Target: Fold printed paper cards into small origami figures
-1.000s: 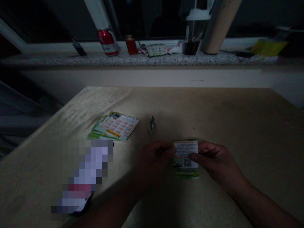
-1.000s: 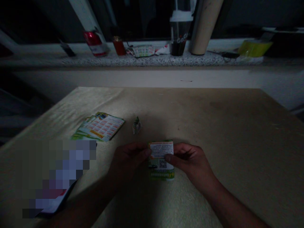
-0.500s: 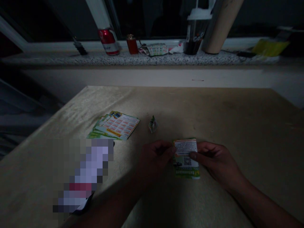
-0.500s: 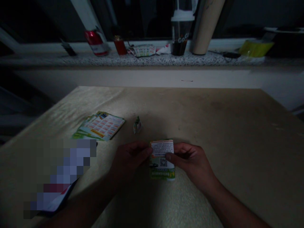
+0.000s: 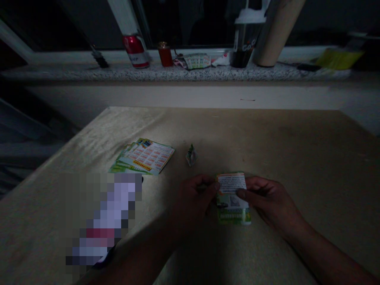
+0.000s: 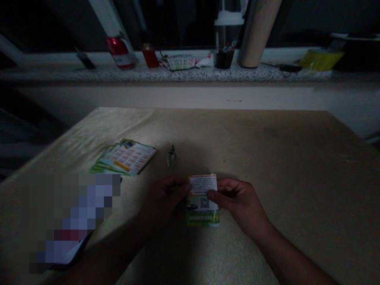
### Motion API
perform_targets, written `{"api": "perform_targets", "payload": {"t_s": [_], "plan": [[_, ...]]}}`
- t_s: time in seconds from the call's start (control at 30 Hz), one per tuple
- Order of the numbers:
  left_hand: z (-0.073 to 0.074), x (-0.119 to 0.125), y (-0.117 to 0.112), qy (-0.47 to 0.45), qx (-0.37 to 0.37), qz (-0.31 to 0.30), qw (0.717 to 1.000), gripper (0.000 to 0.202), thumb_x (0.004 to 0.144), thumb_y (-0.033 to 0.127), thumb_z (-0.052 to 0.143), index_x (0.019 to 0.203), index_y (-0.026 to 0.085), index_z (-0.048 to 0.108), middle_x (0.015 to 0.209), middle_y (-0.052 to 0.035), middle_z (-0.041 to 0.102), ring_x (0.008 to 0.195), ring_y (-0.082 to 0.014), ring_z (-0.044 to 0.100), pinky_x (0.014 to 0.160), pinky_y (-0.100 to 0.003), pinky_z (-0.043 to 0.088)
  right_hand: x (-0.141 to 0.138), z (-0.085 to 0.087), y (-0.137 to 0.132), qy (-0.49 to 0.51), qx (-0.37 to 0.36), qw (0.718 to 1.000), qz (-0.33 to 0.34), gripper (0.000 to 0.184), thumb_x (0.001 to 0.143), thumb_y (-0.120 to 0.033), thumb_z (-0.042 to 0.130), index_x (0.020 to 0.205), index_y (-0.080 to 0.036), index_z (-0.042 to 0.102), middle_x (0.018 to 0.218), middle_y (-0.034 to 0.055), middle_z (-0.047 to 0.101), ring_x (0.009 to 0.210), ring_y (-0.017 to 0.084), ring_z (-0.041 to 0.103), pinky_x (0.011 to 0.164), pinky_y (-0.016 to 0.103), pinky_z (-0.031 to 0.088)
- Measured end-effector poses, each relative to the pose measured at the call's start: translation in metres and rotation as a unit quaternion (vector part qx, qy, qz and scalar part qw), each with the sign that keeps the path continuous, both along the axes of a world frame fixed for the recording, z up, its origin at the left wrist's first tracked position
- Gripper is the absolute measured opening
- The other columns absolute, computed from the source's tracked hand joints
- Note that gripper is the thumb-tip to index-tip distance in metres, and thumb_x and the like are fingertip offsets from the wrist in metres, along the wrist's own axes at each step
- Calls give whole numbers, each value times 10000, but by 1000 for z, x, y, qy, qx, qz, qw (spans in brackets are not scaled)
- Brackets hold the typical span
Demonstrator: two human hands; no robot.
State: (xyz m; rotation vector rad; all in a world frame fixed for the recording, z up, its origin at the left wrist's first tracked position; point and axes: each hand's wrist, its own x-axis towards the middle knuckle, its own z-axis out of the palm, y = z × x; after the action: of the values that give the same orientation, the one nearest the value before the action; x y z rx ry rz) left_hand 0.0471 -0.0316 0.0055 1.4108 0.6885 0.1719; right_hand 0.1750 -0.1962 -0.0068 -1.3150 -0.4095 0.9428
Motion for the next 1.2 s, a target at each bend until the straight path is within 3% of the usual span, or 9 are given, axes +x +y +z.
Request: {"api": "perform_targets", "payload": {"t_s": [0.13, 0.27, 0.37, 0.53, 0.7, 0.83, 0.93, 1.07, 1.2], "plan": [[3, 1, 0, 11, 34, -3, 999, 234, 846, 378, 684, 908, 153, 701, 735, -45, 733, 567, -143, 644, 494, -231, 466, 0, 3, 2, -26, -16, 999, -10, 216, 781, -278, 822, 978, -208, 769, 900, 44, 810, 779, 183, 758, 744, 308, 617], [4, 2, 1, 25, 152, -22, 988, 209, 871, 357, 651, 873, 161, 725, 781, -51, 750, 692, -182, 686, 621, -271, 510, -4, 6, 5, -96, -57, 992, -55, 359, 732, -303, 846, 1049, -210, 706, 774, 19, 790, 661, 177, 738, 647, 303, 619], [1, 4, 2, 44, 249, -47, 966, 223, 901, 348, 605, 915, 176, 746, 846, -58, 765, 745, -209, 691, 676, -304, 498, -8, 5, 8, -172, -81, 978, -87, 445, 721, -296, 840, 1119, -217, 656, 748, 9, 772, 650, 179, 729, 641, 305, 622], [-6, 9, 4, 53, 412, -79, 906, 234, 913, 334, 585, 912, 181, 763, 882, -88, 754, 797, -246, 658, 771, -365, 454, -9, -1, 7, -267, -119, 953, -75, 540, 770, -320, 791, 1258, -221, 583, 955, 57, 783, 696, 185, 727, 676, 334, 633], [-7, 12, 3, 50, 452, -84, 886, 222, 904, 335, 596, 869, 178, 749, 838, -96, 723, 822, -267, 621, 854, -411, 421, -6, -5, 7, -335, -167, 925, -71, 564, 777, -330, 776, 1291, -225, 571, 1085, 85, 766, 668, 194, 725, 634, 364, 626], [-5, 13, 1, 54, 482, -95, 869, 184, 906, 306, 589, 868, 181, 719, 837, -94, 710, 847, -273, 619, 869, -422, 426, -6, -2, 8, -340, -177, 921, -64, 557, 781, -323, 759, 1291, -201, 575, 1068, 96, 775, 684, 209, 741, 640, 370, 630], [-5, 14, 0, 60, 493, -102, 862, 157, 913, 275, 580, 983, 179, 683, 888, -81, 719, 868, -264, 629, 911, -437, 431, -6, -1, 9, -345, -185, 918, -67, 558, 773, -324, 756, 1288, -198, 584, 1050, 93, 782, 676, 211, 743, 638, 373, 630], [-4, 13, 1, 71, 528, -109, 839, 312, 899, 236, 600, 1199, 152, 591, 971, -81, 706, 915, -259, 636, 950, -451, 449, -6, -2, 11, -344, -181, 919, -71, 539, 761, -305, 751, 1268, -195, 603, 1024, 81, 789, 664, 205, 744, 626, 360, 635], [3, 6, 11, 31, 566, -148, 810, 330, 872, 219, 646, 1192, 154, 605, 1119, -103, 641, 1075, -272, 580, 975, -430, 462, -6, -2, 13, -347, -189, 916, -74, 523, 747, -290, 755, 1245, -201, 619, 999, 64, 796, 660, 198, 742, 632, 350, 635]]}}
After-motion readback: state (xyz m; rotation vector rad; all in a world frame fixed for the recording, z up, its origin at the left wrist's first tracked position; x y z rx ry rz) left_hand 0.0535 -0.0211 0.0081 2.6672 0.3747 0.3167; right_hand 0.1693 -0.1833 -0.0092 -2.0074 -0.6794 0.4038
